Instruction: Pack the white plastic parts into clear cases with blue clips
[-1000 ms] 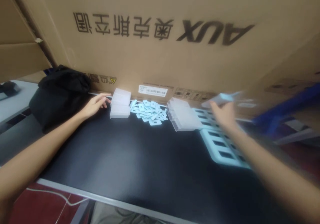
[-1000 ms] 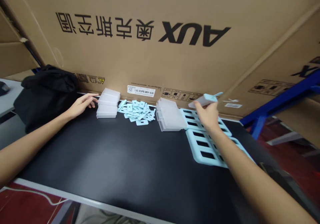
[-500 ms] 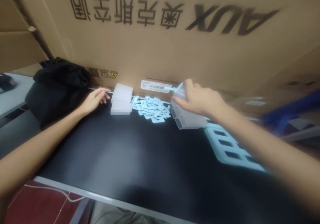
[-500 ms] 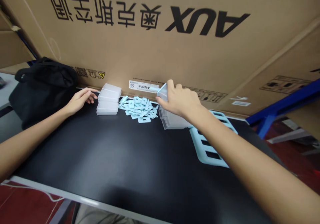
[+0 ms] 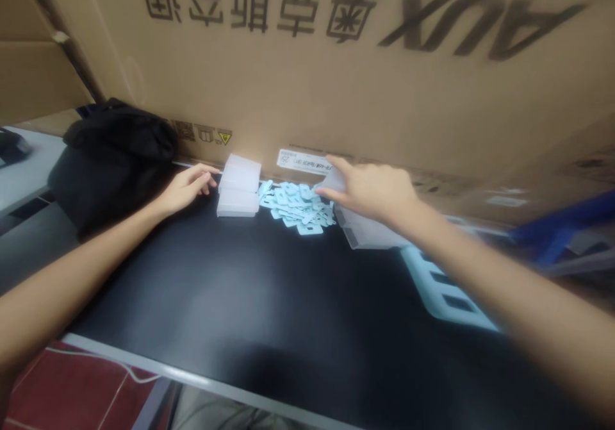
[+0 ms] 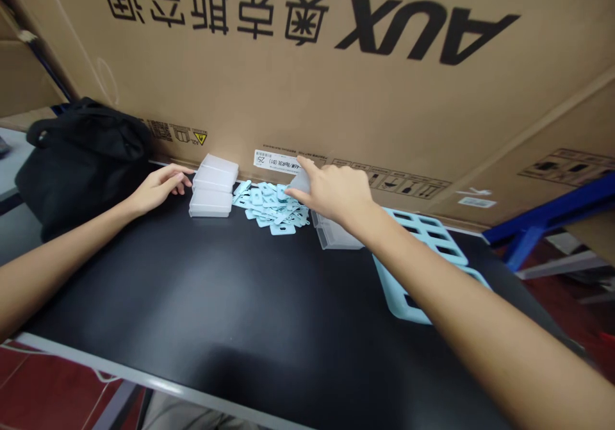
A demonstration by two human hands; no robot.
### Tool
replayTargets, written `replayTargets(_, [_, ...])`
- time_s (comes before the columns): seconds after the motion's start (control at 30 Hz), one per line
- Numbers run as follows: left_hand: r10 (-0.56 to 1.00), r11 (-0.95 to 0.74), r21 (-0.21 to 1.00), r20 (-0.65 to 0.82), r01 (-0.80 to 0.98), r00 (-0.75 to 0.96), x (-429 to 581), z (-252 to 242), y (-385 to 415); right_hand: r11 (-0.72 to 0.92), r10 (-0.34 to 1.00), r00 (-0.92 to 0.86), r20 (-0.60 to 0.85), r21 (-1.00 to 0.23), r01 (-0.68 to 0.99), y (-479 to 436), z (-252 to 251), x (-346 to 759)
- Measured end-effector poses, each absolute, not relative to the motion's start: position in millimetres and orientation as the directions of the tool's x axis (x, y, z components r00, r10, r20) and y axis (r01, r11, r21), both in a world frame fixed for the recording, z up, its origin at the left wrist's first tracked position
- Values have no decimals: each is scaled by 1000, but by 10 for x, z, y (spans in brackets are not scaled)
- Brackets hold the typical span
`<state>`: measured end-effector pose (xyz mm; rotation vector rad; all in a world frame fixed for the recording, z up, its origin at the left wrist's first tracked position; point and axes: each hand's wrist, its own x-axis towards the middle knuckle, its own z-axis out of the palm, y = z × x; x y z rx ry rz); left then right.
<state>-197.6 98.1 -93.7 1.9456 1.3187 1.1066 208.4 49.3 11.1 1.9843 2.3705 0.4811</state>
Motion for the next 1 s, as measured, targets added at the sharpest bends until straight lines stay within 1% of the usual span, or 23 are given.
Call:
replayTargets(0.1, [923, -385, 781, 331, 491, 197, -1983, -947, 983, 241, 938, -273, 213, 165, 956, 531, 22, 2083])
replayTargets(0.23, [923, -386, 775, 326, 500, 206, -1993, -966, 991, 417, 890, -417, 184, 44, 908, 495, -74, 1986])
replayTargets(0.37, [928, -373, 784, 318, 495, 195, -1990, -974, 992, 657, 736, -629, 249, -40, 753, 383, -96, 1676])
replayTargets(0.47, [925, -380, 787, 325, 486, 198, -1988, -987, 998, 754, 637, -707, 307, -60, 654, 354, -90, 1370])
replayTargets(0.57, [915, -402, 788, 340, 467, 215, -1997, -1014, 1015, 801, 574, -737, 358, -56, 596, 408, -113, 1102])
replayTargets(0.67, [907, -421, 782, 351, 459, 234, -2014, -1044, 1033, 815, 550, -739, 389, -56, 577, 498, -197, 918])
replayTargets(0.87, [900, -434, 766, 347, 474, 263, -2023, -1073, 1030, 798, 582, -758, 296, -26, 603, 570, -361, 868])
replayTargets(0.93, [900, -435, 769, 358, 468, 249, -2021, -1072, 1031, 800, 571, -749, 335, -24, 599, 538, -306, 1022])
replayTargets(1.0, [881, -473, 772, 424, 425, 210, -2025, -1069, 1039, 788, 564, -704, 431, -26, 615, 477, -200, 1305])
